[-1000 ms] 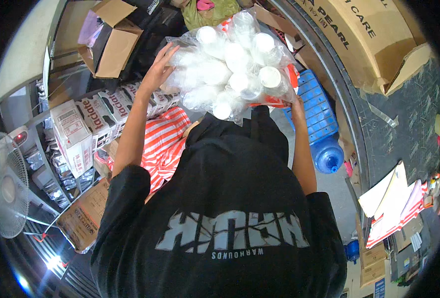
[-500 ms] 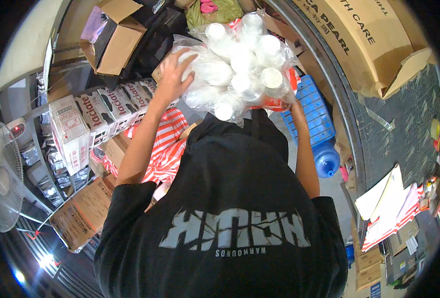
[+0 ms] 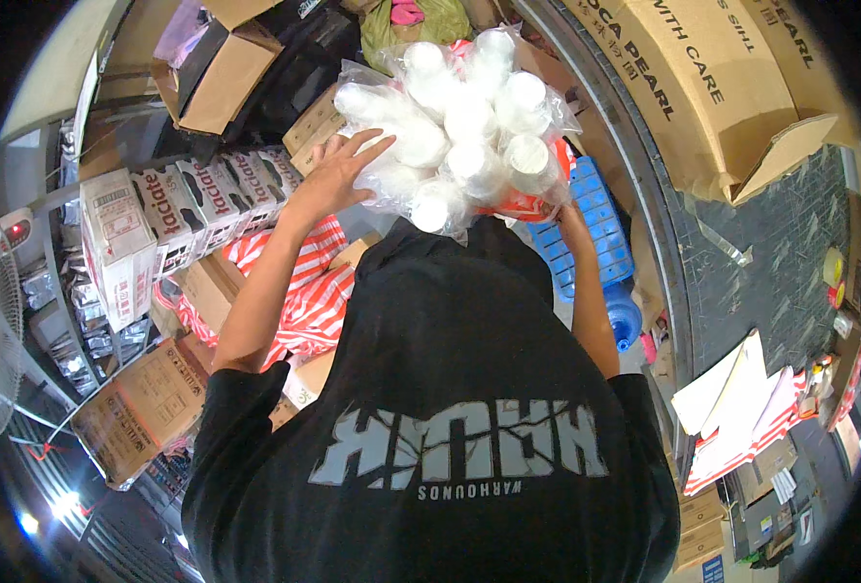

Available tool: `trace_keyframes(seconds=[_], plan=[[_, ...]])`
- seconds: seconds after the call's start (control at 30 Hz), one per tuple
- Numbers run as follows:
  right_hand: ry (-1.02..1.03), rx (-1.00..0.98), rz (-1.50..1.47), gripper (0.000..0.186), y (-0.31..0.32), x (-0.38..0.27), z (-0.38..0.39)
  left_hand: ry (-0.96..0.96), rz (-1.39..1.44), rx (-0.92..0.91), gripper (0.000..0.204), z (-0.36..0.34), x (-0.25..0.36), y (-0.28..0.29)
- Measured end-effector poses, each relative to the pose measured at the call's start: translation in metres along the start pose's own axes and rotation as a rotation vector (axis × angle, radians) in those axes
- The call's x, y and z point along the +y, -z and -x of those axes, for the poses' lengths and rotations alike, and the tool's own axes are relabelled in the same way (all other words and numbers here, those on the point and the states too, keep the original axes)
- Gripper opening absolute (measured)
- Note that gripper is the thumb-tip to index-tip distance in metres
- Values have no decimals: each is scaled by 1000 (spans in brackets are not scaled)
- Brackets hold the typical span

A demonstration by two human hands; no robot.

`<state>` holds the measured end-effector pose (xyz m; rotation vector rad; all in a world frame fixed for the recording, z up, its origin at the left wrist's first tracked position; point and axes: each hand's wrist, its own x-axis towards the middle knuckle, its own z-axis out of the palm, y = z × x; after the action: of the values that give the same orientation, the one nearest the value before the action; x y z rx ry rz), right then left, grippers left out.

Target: The person picks up a red and white striped bag containing plastic cups from a stack on the floor and carries it across a warehouse. The person then places the bag onto a metal shelving unit next to several other identical bags.

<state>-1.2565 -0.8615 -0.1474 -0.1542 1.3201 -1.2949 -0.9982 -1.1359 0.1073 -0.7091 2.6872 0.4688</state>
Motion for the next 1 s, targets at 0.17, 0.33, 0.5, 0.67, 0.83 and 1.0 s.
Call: trace_keyframes(seconds=[0.17, 0.33, 0.5, 0.67, 0.83, 1.0], plan=[[49, 39, 69, 55, -3, -3, 8, 17, 30, 65, 76, -1, -7, 1], [-4, 92, 5, 52, 12, 19, -4, 58, 42, 285, 61, -6, -19, 14], [-19, 98, -53, 51, 6, 14, -1, 226, -85, 479, 44, -19, -45, 18], [-6, 53, 34, 52, 2, 4, 6, 183, -51, 247, 50, -28, -51, 4], [118, 49, 140, 52, 1, 5, 14, 143, -45, 264, 70, -19, -19, 15], [79, 46, 124, 27, -3, -1, 13, 49, -144, -61, 89, -13, 0, 8]])
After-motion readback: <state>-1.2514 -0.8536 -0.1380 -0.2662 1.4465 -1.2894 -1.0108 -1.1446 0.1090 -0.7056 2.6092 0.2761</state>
